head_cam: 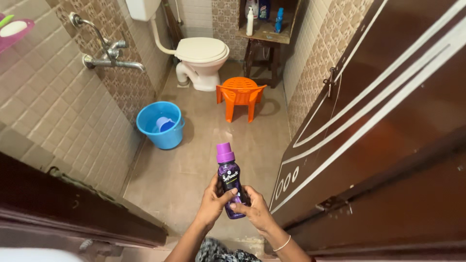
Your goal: The person picks up two different cleaning bottles from a collection of items on a counter and places them onto a shelf in a bathroom.
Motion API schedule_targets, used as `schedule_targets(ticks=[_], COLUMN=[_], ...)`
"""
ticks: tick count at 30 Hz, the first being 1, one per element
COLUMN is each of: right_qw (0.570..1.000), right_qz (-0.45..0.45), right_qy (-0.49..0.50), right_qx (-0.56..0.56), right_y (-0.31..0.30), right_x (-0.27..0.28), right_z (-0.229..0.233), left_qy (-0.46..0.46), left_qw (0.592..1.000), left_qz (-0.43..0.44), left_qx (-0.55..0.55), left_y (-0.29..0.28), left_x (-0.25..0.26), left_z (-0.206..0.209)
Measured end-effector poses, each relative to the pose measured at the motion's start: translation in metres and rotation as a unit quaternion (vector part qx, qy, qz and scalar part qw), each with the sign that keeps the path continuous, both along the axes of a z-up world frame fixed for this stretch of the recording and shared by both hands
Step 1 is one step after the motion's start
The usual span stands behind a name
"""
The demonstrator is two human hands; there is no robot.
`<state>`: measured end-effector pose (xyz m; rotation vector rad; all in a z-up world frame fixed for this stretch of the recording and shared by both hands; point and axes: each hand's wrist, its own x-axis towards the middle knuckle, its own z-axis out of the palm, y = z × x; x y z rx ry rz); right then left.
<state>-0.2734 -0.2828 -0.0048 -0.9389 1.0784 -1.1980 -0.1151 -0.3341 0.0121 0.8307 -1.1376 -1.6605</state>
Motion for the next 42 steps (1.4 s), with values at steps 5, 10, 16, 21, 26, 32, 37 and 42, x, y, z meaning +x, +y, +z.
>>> schedule_targets(ticks=[5, 10, 16, 21, 26, 32, 37, 42], right_qw=[1.000, 0.999, 0.992, 0.992, 0.991, 0.991, 0.991, 0.990], right_qz=[-0.007, -0.034, -0.101, -0.112, -0.112, -0.104, -0.109, -0.122], right_qy=[-0.011, -0.032, -0.063, -0.056, -0.042, -0.051, -0.035, -0.018], right_qx=[0.018, 0.012, 0.042, 0.027, 0.059, 0.070, 0.066, 0.068], right_y=[-0.032, -0.075, -0.153, -0.234, -0.320, -0.395, -0.417, -0.435], right_x=[-0.009, -0.020, -0.025, -0.036, -0.041, -0.028, -0.039, -0.063], right_z=[0.004, -0.010, -0.019, -0.017, 0.006, 0.045, 0.070, 0.076], left_qy=[-0.014, -0.003, 0.009, -0.004, -0.022, -0.030, -0.030, -0.025], left_qw=[1.000, 1.000, 1.000, 0.999, 0.998, 0.998, 0.996, 0.995], left_qz=[0.018, 0.007, -0.014, -0.045, -0.047, -0.060, -0.077, -0.093], left_qx=[0.017, 0.017, 0.025, 0.020, 0.032, 0.021, 0.032, 0.016], left_y=[-0.029, -0.078, -0.167, -0.252, -0.336, -0.420, -0.447, -0.466], left_x=[-0.013, -0.030, -0.054, -0.062, -0.065, -0.049, -0.059, -0.080], left_z=[0.004, -0.005, -0.012, 0.000, 0.026, 0.046, 0.062, 0.068])
